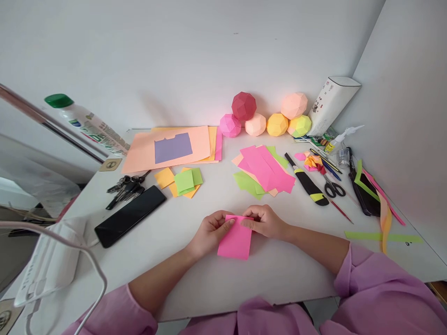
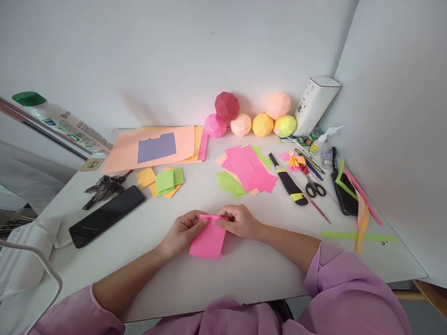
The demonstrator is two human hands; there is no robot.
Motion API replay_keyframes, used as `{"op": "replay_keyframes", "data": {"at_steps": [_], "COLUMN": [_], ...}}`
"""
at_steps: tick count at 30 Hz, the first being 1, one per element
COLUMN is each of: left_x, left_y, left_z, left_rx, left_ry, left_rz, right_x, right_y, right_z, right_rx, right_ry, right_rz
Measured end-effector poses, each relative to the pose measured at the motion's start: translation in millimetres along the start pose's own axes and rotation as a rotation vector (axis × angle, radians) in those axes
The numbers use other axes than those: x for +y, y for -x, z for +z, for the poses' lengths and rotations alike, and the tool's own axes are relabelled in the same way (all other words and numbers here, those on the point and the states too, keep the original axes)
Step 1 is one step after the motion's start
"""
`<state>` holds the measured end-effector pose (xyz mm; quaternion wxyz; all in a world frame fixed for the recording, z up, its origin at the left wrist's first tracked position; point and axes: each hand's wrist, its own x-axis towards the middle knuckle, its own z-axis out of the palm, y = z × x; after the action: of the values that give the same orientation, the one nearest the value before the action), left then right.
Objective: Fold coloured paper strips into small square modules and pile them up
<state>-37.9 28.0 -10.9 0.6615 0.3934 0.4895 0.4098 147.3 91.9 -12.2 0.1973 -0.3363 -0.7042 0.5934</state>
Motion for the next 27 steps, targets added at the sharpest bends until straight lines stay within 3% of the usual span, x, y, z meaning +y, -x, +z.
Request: {"op": "replay_keyframes", "data": {"at_steps": [10, 27], "left_x": [-3.4, -1.7], "left_y": [-2.6, -1.5], "left_z": [-2.7, -2.2], "left_rx": [0.047, 0.003], "left_ry": [0.045, 0.026], "left_rz": [0.035, 0.030], "right_x": [0.2, -0.8], "right_y": [0.5, 0.2], "right_z": [-0.3, 0.3], "right_rx": [0.016, 0.018], "right_ry": [-0.011, -0.039], "right_rz": [0.023, -0.007]}}
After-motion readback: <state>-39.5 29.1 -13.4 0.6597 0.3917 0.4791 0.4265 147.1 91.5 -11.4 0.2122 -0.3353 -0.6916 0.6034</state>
